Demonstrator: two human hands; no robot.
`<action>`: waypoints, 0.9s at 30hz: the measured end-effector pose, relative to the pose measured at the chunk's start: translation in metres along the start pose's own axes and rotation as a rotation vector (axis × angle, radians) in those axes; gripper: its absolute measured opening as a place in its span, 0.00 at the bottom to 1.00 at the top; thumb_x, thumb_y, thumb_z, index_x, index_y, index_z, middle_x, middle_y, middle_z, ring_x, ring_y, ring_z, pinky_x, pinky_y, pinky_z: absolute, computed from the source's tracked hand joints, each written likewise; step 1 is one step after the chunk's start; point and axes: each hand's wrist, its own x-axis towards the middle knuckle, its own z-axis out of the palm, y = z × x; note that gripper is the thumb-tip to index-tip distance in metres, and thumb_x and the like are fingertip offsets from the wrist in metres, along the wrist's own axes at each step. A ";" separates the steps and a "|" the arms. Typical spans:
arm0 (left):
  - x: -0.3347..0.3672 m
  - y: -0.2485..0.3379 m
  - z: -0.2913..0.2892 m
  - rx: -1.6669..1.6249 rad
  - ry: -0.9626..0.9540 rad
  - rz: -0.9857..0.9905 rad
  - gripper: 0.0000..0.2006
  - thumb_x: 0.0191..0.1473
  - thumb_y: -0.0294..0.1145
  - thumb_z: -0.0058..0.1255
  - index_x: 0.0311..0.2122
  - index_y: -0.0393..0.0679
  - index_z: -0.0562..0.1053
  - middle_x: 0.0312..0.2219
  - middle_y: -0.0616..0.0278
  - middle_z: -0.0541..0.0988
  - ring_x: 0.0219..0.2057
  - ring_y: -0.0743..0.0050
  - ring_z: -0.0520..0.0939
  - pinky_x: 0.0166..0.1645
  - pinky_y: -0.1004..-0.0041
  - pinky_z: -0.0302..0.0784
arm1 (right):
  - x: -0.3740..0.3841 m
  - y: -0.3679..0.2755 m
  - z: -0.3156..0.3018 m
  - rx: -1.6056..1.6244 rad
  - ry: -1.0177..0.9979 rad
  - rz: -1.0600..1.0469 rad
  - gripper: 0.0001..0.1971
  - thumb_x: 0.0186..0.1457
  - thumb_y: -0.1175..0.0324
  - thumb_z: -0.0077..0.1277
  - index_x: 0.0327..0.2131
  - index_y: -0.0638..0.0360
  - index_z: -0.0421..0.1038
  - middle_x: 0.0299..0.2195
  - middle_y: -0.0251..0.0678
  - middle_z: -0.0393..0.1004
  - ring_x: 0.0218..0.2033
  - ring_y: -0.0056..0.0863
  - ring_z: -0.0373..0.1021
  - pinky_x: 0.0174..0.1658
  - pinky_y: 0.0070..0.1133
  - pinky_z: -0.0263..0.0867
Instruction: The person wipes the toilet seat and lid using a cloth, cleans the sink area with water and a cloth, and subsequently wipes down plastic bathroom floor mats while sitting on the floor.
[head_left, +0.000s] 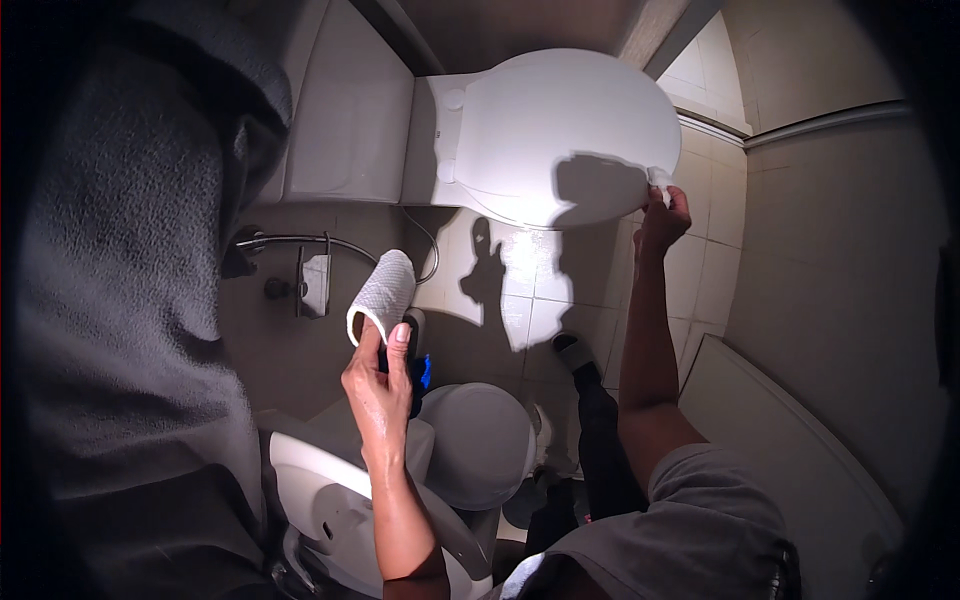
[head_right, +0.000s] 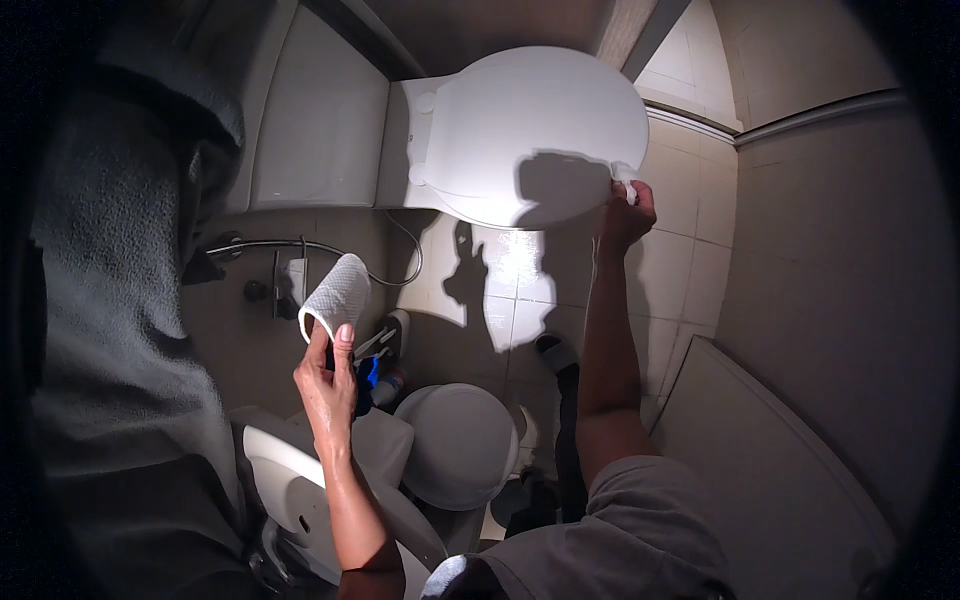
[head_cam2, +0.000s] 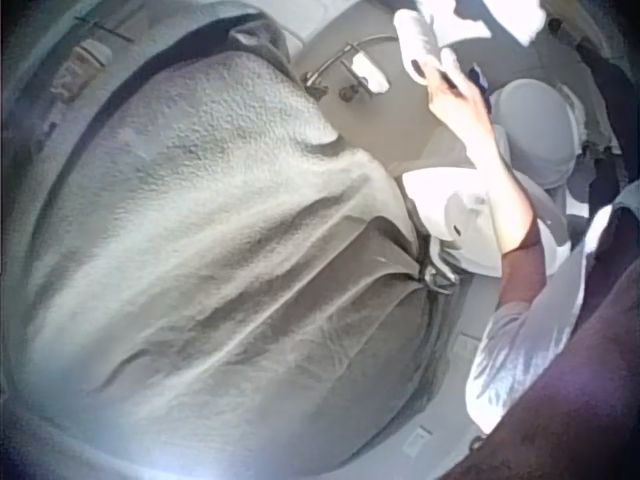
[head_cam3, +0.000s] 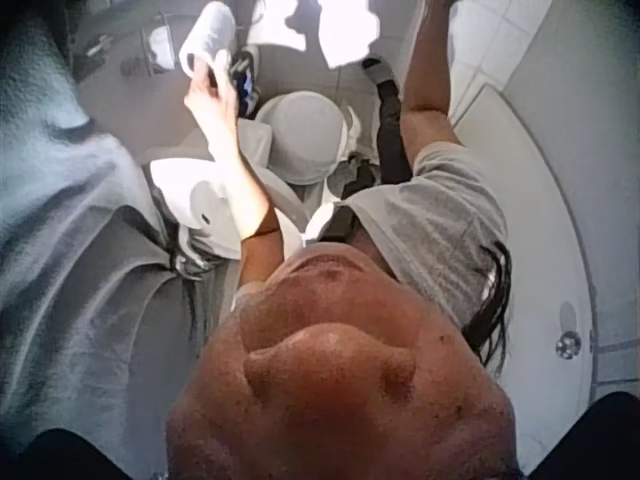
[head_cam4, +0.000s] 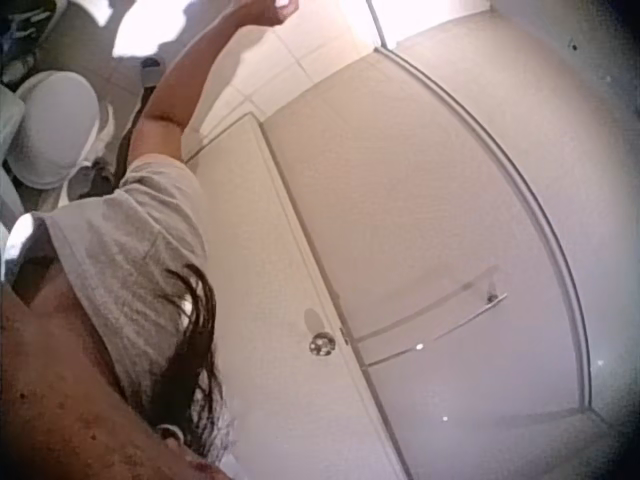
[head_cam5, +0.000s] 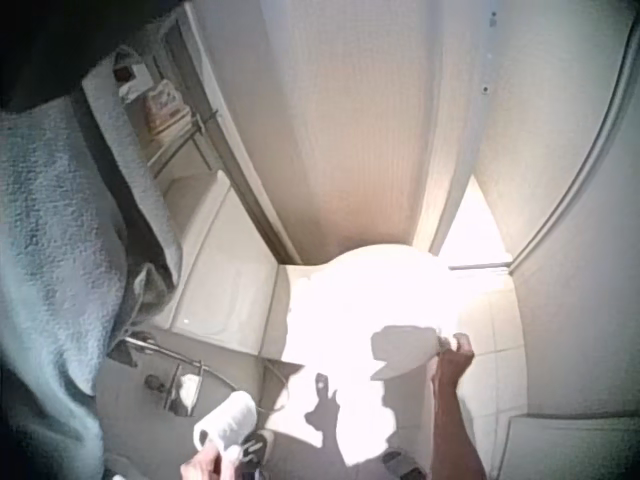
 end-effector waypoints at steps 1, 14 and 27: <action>0.000 0.001 0.000 0.000 -0.005 -0.009 0.16 0.53 0.38 0.45 0.41 0.36 0.69 0.23 0.54 0.75 0.24 0.81 0.68 0.28 0.80 0.67 | -0.019 -0.033 0.000 0.132 -0.081 -0.020 0.10 0.43 0.76 0.52 0.33 0.66 0.68 0.27 0.35 0.71 0.27 0.19 0.67 0.30 0.17 0.67; 0.000 0.003 0.005 -0.006 0.009 -0.006 0.16 0.53 0.39 0.45 0.39 0.36 0.69 0.20 0.57 0.73 0.20 0.81 0.64 0.25 0.79 0.65 | -0.202 -0.202 0.186 0.371 -0.563 -0.872 0.05 0.34 0.79 0.48 0.21 0.60 0.66 0.23 0.39 0.65 0.28 0.39 0.66 0.28 0.31 0.63; 0.000 0.004 0.004 -0.017 0.009 -0.064 0.17 0.52 0.41 0.46 0.41 0.37 0.70 0.18 0.67 0.70 0.18 0.87 0.61 0.20 0.83 0.57 | -0.172 -0.100 0.184 0.335 -0.525 -0.506 0.07 0.44 0.76 0.51 0.30 0.61 0.69 0.33 0.39 0.70 0.36 0.33 0.67 0.39 0.24 0.62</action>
